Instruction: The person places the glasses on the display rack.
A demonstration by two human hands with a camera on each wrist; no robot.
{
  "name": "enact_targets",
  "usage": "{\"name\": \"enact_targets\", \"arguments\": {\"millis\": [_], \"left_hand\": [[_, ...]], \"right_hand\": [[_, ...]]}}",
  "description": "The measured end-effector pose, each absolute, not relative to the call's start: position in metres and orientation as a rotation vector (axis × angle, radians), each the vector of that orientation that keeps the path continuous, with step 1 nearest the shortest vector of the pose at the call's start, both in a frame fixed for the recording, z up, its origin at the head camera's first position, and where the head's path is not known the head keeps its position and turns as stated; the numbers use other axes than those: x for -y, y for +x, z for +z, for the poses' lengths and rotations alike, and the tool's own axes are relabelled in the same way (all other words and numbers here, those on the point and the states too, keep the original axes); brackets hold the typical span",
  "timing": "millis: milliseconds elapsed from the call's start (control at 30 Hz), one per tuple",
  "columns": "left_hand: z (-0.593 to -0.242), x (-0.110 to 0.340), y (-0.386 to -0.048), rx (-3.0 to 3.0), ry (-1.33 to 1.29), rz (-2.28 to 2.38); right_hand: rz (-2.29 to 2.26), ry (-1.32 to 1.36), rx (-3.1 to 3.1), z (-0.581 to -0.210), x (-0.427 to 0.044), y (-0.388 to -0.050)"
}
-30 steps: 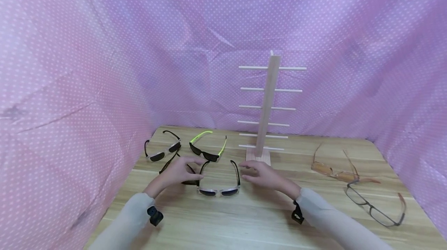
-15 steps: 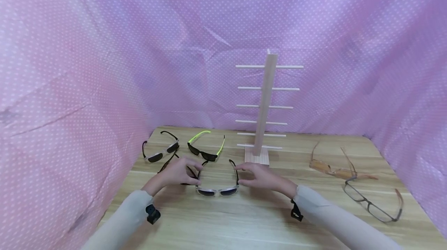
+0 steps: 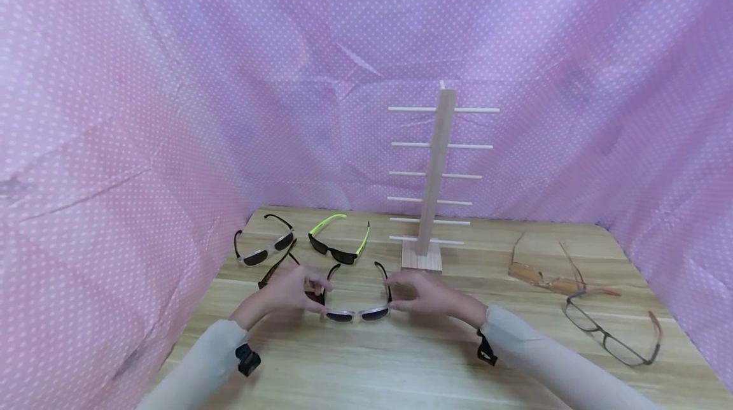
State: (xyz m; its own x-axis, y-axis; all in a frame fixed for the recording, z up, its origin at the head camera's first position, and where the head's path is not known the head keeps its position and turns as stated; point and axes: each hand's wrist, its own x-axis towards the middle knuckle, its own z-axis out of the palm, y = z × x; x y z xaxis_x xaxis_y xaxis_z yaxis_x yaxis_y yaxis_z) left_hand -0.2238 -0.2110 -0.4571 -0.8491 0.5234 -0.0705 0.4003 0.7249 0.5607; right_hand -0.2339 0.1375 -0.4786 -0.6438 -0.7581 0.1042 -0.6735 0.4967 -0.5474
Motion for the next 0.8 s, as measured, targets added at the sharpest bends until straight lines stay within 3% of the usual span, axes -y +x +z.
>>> {"name": "enact_targets", "arguments": {"millis": [367,800], "left_hand": [[-0.463,0.214,-0.219,-2.72,0.855,0.866],[-0.473,0.207,-0.214,-2.775,0.853,0.821]], "right_hand": [[-0.794,-1.388,-2.65,-0.485,-0.137,-0.232],[-0.838,-1.337,-2.647,-0.49,-0.148,-0.231]]}}
